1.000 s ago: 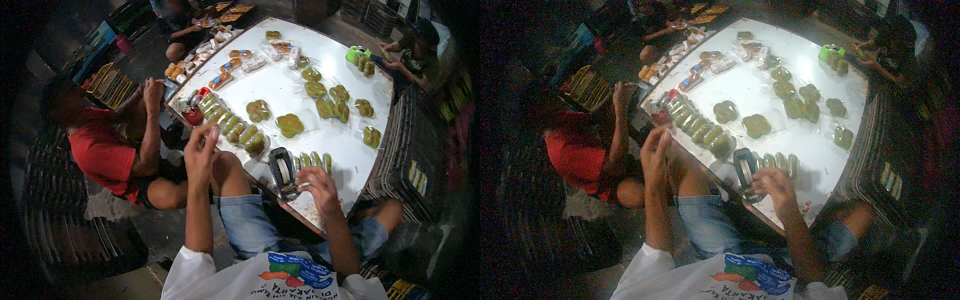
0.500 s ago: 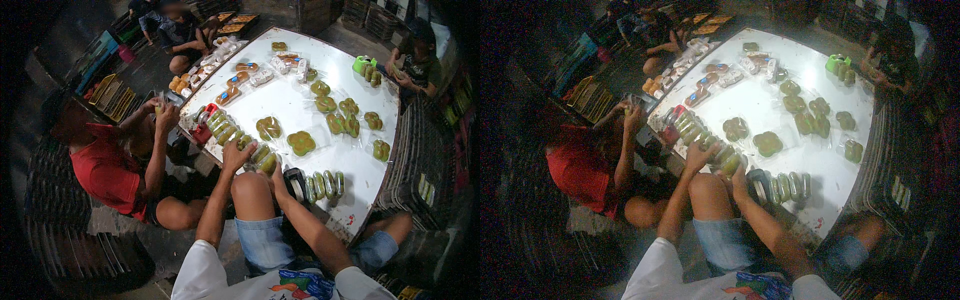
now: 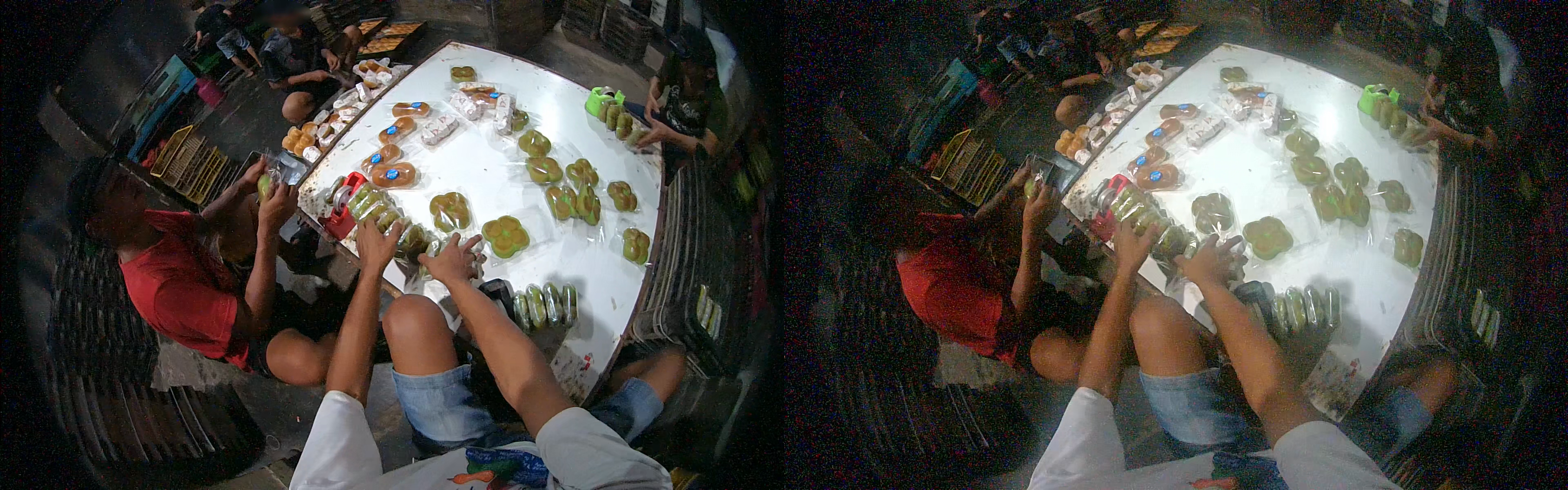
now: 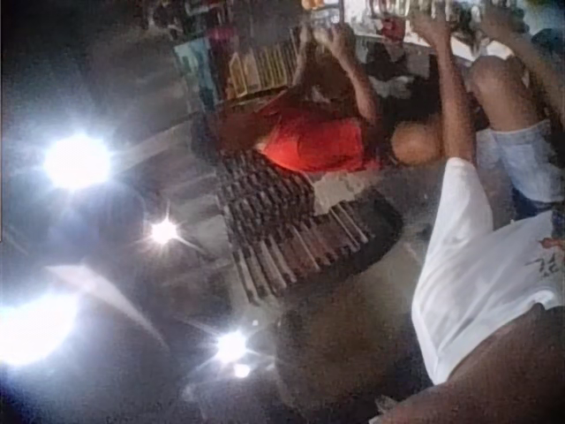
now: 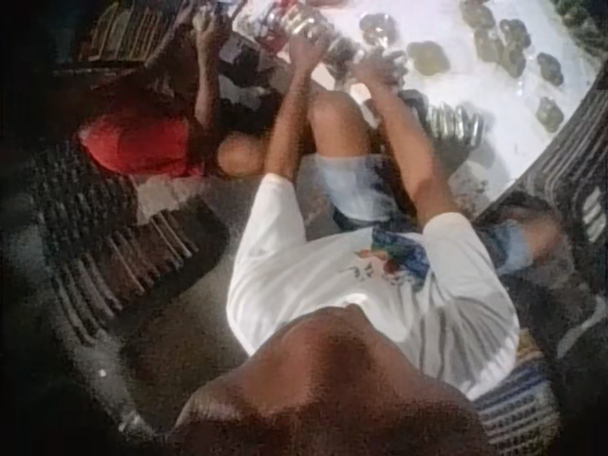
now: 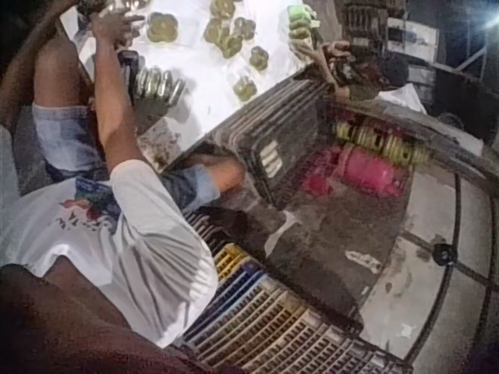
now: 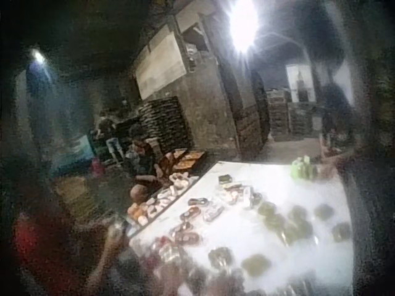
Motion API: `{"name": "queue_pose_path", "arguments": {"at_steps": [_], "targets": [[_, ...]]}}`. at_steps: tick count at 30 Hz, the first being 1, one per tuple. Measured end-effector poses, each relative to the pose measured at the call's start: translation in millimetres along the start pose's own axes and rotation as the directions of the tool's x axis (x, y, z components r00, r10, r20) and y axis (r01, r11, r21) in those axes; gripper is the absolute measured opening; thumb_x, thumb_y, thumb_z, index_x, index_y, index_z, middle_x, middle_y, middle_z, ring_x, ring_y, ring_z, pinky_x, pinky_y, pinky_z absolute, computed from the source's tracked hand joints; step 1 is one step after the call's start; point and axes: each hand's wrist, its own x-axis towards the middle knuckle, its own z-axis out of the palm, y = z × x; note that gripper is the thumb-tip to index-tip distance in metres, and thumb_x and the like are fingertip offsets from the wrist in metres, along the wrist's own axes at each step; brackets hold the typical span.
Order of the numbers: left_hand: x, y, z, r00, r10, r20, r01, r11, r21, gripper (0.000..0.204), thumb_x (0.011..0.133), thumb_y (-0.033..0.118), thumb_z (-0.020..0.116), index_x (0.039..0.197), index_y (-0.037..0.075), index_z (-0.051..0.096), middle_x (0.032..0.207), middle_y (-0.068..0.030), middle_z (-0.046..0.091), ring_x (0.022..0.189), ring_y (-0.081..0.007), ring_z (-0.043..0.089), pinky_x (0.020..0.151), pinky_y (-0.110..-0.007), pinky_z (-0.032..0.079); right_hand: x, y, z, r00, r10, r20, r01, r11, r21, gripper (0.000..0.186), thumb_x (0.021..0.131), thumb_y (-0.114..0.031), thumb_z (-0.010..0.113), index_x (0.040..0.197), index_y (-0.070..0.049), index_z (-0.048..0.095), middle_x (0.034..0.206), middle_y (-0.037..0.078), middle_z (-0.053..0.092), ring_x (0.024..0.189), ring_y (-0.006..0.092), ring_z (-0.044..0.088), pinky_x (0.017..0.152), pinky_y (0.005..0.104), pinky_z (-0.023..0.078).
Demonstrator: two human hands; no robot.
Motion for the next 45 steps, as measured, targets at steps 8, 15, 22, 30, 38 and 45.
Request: {"name": "queue_pose_path", "arguments": {"at_steps": [8, 15, 22, 30, 38, 45], "targets": [[-5, -26, 35, 0.861, -0.111, 0.496, 0.073, 0.993, 0.096, 0.12, 0.055, 0.05, 0.093, 0.136, -0.015, 0.035, 0.131, -0.0363, 0.055, 0.119, -0.0446, 0.059, 0.104, -0.045, 0.048, 1, 22, 12, 1.0, -0.017, 0.001, 0.017, 0.999, -0.031, 0.121, 0.067, -0.074, 0.073, 0.154, -0.002, 0.027, 0.157, 0.039, 0.01, 0.142, 0.0571, 0.024, 0.113, 0.067, 0.023], [3, 93, 28, 0.847, 0.176, 0.501, -0.171, 0.984, -0.057, 0.109, 0.062, 0.056, 0.09, 0.135, -0.011, 0.043, 0.122, -0.0276, 0.063, 0.111, -0.0371, 0.064, 0.096, -0.043, 0.051, 29, 72, -41, 0.969, -0.108, -0.221, 0.175, 0.934, 0.311, 0.126, 0.061, -0.067, 0.083, 0.152, 0.0, 0.026, 0.152, 0.038, 0.027, 0.139, 0.0521, 0.035, 0.115, 0.0541, 0.033], [-49, 297, -90, 0.932, 0.299, 0.206, -0.203, 0.898, -0.39, 0.078, 0.092, 0.047, 0.071, 0.142, -0.002, 0.037, 0.127, -0.024, 0.057, 0.114, -0.0308, 0.06, 0.095, -0.041, 0.051, -89, 91, -247, 0.671, -0.36, -0.648, 0.639, 0.724, 0.259, 0.093, 0.064, -0.041, 0.087, 0.135, -0.002, 0.041, 0.129, 0.026, 0.043, 0.122, 0.0452, 0.048, 0.103, 0.0519, 0.042], [-163, 568, 27, 0.736, 0.606, 0.301, -0.141, 0.572, -0.808, 0.092, 0.085, 0.052, 0.077, 0.146, -0.004, 0.036, 0.14, -0.02, 0.041, 0.128, -0.0323, 0.05, 0.095, -0.041, 0.055, -180, 316, -495, 0.184, -0.497, -0.848, 0.425, 0.818, -0.387, 0.09, 0.063, -0.042, 0.091, 0.131, -0.002, 0.048, 0.128, 0.019, 0.048, 0.12, 0.0372, 0.053, 0.104, 0.0466, 0.045], [-316, 702, 204, 0.474, 0.752, 0.459, 0.254, 0.382, -0.889, 0.088, 0.084, 0.052, 0.077, 0.141, -0.004, 0.041, 0.121, -0.016, 0.051, 0.102, -0.0256, 0.057, 0.09, -0.037, 0.05, -266, 508, -639, 0.638, -0.149, -0.755, -0.23, 0.899, -0.372, 0.102, 0.059, -0.051, 0.089, 0.143, -0.01, 0.047, 0.136, 0.022, 0.045, 0.131, 0.0416, 0.047, 0.111, 0.049, 0.041], [-297, 645, 204, 0.082, 0.674, 0.734, 0.332, 0.676, -0.658, 0.071, 0.091, 0.041, 0.074, 0.137, -0.006, 0.047, 0.12, -0.0165, 0.063, 0.107, -0.0228, 0.065, 0.081, -0.034, 0.058, -191, 642, -544, 0.832, 0.325, -0.45, -0.469, 0.845, -0.258, 0.103, 0.068, -0.052, 0.083, 0.151, -0.009, 0.039, 0.156, 0.031, 0.028, 0.142, 0.0455, 0.036, 0.116, 0.0489, 0.036]]}}
